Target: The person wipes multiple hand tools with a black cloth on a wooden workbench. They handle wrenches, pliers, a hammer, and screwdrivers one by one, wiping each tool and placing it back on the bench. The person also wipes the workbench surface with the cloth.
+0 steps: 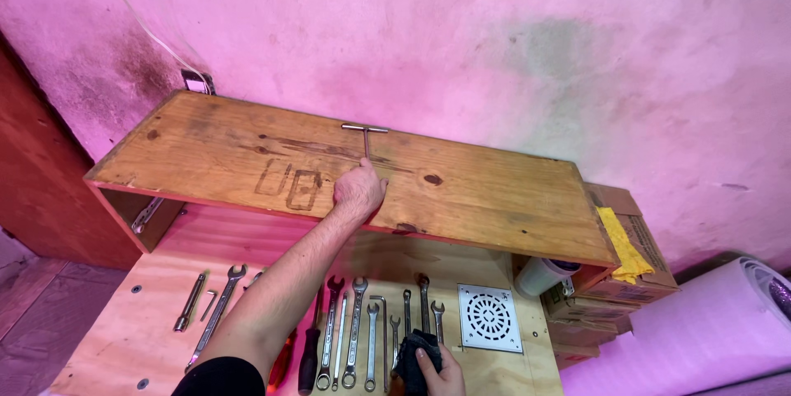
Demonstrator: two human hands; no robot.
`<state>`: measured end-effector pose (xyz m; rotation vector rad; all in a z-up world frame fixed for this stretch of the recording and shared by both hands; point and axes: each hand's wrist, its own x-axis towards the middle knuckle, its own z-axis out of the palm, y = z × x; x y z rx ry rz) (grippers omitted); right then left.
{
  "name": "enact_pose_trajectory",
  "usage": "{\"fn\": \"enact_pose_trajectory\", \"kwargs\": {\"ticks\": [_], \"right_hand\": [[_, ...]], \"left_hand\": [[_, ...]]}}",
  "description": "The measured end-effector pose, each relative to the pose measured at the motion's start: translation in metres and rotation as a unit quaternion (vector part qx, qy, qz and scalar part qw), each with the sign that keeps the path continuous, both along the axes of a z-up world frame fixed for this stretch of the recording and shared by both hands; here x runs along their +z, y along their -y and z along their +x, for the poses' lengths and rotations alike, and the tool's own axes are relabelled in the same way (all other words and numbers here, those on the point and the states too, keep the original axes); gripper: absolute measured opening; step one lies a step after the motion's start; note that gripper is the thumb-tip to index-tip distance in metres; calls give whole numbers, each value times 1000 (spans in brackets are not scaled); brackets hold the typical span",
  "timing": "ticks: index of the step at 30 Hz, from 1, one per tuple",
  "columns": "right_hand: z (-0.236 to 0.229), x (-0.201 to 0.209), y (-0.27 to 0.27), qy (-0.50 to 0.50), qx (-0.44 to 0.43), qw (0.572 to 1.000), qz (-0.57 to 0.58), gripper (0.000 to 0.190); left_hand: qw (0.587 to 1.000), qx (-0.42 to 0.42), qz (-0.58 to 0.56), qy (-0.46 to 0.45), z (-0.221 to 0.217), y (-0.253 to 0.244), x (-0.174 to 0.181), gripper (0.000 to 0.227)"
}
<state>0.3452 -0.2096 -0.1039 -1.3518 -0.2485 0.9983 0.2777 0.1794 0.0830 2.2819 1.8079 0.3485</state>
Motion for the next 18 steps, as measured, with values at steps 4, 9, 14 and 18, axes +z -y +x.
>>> {"fn": "enact_pose_trajectory", "kwargs": {"ticks": [4,9,14,18], "right_hand": [[6,-32,-6,65,-18,997,36,39],[5,-17,-14,32,-11,999,24,43],[4,34,-33,-136,-24,989,59,61],[-1,81,-48,-310,73,928,192,84]], "left_hand": [[996,27,-79,-9,2,-19,9,35],[988,17,63,141,-9,-38,-30,32],[960,-56,68,265,-45,15,-27,33],[874,-158,-62,455,-88,104,1,36]]}}
